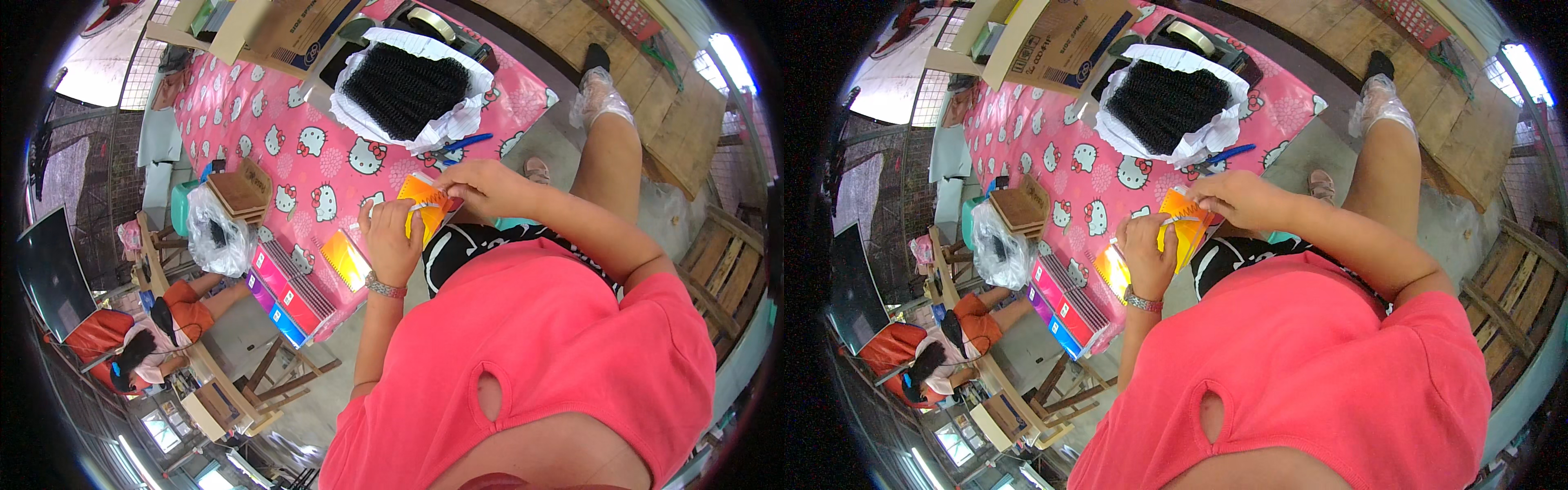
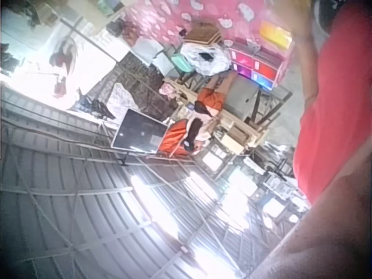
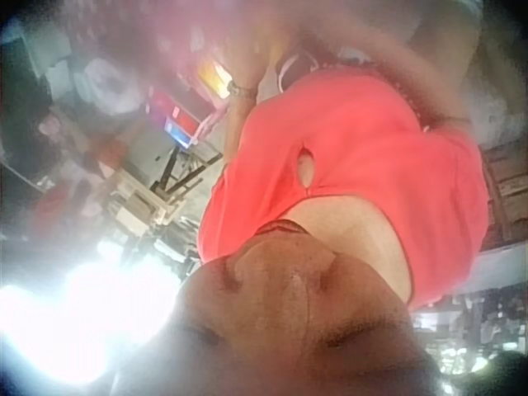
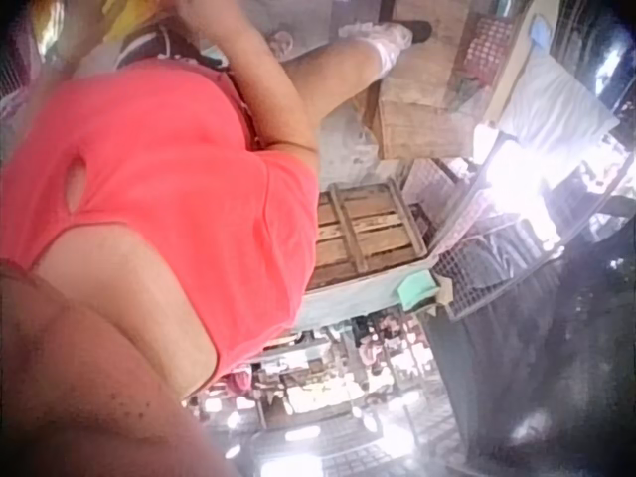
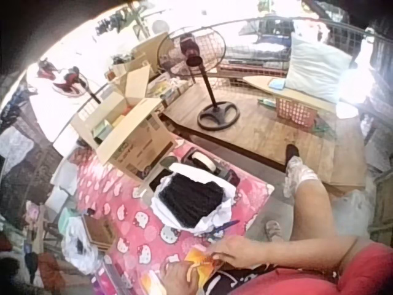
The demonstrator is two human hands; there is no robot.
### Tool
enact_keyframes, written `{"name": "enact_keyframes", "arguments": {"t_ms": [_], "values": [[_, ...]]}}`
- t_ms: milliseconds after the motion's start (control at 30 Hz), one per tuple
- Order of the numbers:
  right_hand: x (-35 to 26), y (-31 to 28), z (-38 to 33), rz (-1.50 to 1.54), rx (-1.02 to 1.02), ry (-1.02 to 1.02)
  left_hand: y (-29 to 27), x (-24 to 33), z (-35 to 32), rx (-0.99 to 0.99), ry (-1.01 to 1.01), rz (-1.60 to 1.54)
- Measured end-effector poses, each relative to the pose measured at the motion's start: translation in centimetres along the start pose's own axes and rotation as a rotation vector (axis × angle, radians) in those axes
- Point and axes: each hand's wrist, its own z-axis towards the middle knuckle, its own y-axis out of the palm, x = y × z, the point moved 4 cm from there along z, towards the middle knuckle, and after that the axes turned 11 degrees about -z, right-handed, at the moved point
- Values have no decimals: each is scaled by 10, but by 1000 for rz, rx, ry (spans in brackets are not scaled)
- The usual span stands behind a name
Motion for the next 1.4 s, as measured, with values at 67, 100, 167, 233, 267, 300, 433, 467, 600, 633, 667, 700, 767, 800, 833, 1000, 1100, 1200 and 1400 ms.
{"name": "enact_keyframes", "arguments": {"t_ms": [67, 100, 167, 233, 267, 300, 433, 467, 600, 633, 667, 700, 767, 800, 833, 1000, 1100, 1200, 1400], "values": [[4, 1, -2, 85, -297, 407, 4, 2, 0, 16, 2, -22], [0, -1, -3, 85, -297, 406, 6, 4, 0, 32, 4, -45], [-15, -11, -2, -76, -155, 148, 9, 9, 1, 17, 20, -39], [-16, -11, 0, -98, -200, 163, 10, 12, 2, 2, 37, -34], [-18, -11, 4, -118, -246, 177, 9, 12, 2, -18, 27, -20], [-23, -13, 7, -117, -248, 176, 9, 12, 1, -39, 16, -6], [-31, -10, 6, -190, -315, 177, 6, 14, 1, -46, 9, -21], [-37, -12, 10, -176, -196, 57, 6, 13, 0, -36, 10, -48], [-33, -2, 10, -200, -580, 348, 6, 9, 0, -63, 48, -71], [-36, -3, 8, -160, -440, 298, 6, 8, -1, -82, 35, -69], [-38, -6, 7, -121, -299, 256, 5, 7, -1, -76, 26, -65], [-39, -5, 8, -119, -305, 247, 5, 6, -1, -101, 17, -69], [-43, -5, 11, -191, -261, 182, 4, 8, -1, -124, 7, -71], [-43, -6, 13, -190, -262, 180, 2, 10, 0, -105, 19, -101], [-40, -1, 15, -211, -404, 277, 1, 11, 1, -86, 32, -131], [-47, 0, 16, -180, -349, 197, 6, -4, -10, -99, 36, -124], [-42, 6, 17, -248, -426, 233, 1, 11, -5, -19, -11, 86], [-57, -1, 24, -480, -244, 63, 0, 7, -18, 37, -146, 259], [-42, 30, 39, -530, -712, 146, 5, -4, -20, 44, -236, 64]]}}
